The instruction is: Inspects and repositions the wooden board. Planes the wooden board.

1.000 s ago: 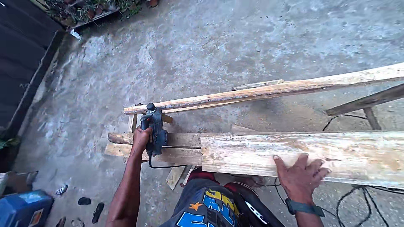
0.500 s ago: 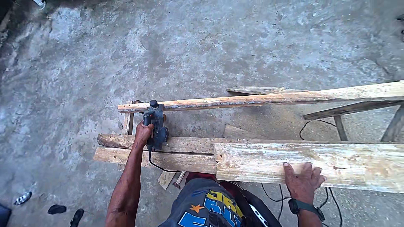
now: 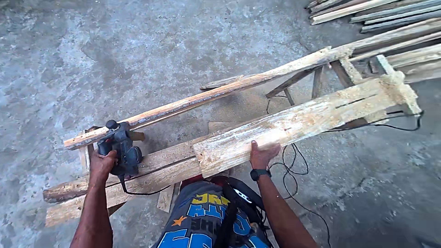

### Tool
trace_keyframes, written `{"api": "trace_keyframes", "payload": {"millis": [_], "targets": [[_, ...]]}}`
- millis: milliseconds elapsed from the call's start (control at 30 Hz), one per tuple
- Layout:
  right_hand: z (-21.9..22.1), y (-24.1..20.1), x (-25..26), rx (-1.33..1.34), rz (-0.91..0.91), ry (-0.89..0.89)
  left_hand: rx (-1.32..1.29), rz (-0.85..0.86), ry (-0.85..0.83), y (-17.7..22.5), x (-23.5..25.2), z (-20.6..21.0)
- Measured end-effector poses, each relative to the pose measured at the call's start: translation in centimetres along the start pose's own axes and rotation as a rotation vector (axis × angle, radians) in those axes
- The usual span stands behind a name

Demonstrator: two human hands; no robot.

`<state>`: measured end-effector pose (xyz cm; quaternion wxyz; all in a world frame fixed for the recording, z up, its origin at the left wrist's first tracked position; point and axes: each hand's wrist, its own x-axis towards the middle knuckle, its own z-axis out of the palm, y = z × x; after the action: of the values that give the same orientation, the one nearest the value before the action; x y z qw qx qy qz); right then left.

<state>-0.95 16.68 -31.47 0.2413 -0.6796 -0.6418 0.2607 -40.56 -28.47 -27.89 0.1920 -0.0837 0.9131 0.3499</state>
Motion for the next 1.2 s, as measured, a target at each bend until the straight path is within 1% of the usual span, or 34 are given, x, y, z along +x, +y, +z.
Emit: {"api": "trace_keyframes", "payload": {"millis": [67,100,133,167,200,233,267,300,367,400,433,500,533,567,633,733,767,833,900,967,1033,1100,1167,1200], "targets": [[0.1,-0.5,-1.1,0.14,0.164,-0.012,0.235,0.031,0.11,0.8,-1.2,-0.4],[-0.1,-0.7,-1.8,0.227,0.287,-0.042,0.335,0.096,0.191,1.2,-2.0,-0.2],[-0.5,-0.8,-2.6,0.328,0.434,-0.095,0.424,0.171,0.271,1.7,-3.1,0.0],[-0.8,-0.8,-3.5,0.447,0.585,-0.188,0.464,0.247,0.34,2.5,-4.3,0.4],[-1.1,-1.0,-4.3,0.54,0.723,-0.3,0.445,0.326,0.37,3.7,-5.6,1.0],[-1.3,-0.8,-4.7,0.604,0.825,-0.414,0.378,0.407,0.344,4.7,-6.7,2.2],[-1.4,-0.7,-5.0,0.647,0.888,-0.486,0.283,0.486,0.265,5.5,-7.5,4.0],[-1.4,-0.6,-5.1,0.678,0.931,-0.516,0.183,0.521,0.138,6.3,-8.2,6.4],[-1.4,-0.9,-5.1,0.718,0.999,-0.503,0.043,0.518,-0.147,8.0,-9.7,12.3],[-1.6,-1.2,-5.0,0.734,1.025,-0.493,0.047,0.536,-0.254,8.8,-10.8,15.4],[-1.8,-1.5,-4.9,0.749,1.045,-0.487,0.1,0.582,-0.323,9.4,-12.0,18.4],[-2.1,-1.5,-4.8,0.766,1.058,-0.497,0.314,0.729,-0.377,9.8,-14.8,23.3],[-2.1,-1.3,-4.9,0.773,1.063,-0.507,0.432,0.783,-0.367,9.5,-15.9,25.0],[-2.1,-1.1,-5.0,0.778,1.067,-0.515,0.512,0.8,-0.357,9.2,-16.7,26.4],[-2.2,-1.1,-5.0,0.784,1.062,-0.526,0.555,0.785,-0.329,9.2,-17.3,27.6],[-2.1,-1.2,-5.5,0.724,1.017,-0.541,0.529,0.763,-0.374,10.2,-16.9,26.9],[-2.2,-1.1,-5.6,0.706,1.001,-0.539,0.529,0.752,-0.407,10.6,-16.7,26.6],[-2.9,-1.0,-5.7,0.717,0.961,-0.525,0.522,0.676,-0.511,12.3,-16.8,25.4],[-4.7,-1.3,-6.2,0.746,0.896,-0.5,0.487,0.575,-0.615,14.6,-17.4,23.4],[-7.7,-2.3,-6.8,0.799,0.793,-0.446,0.377,0.521,-0.745,17.2,-18.3,20.1],[-11.5,-4.0,-6.8,0.925,0.687,-0.334,0.127,0.524,-0.867,20.0,-20.2,16.2],[-16.1,-5.9,-6.2,1.117,0.61,-0.233,-0.251,0.539,-1.011,22.7,-23.9,12.8],[-20.2,-7.5,-5.1,1.299,0.524,-0.157,-0.573,0.64,-1.174,25.5,-27.3,10.9],[-21.8,-8.4,-4.6,1.375,0.49,-0.101,-0.704,0.702,-1.268,27.0,-28.6,10.8]]}}
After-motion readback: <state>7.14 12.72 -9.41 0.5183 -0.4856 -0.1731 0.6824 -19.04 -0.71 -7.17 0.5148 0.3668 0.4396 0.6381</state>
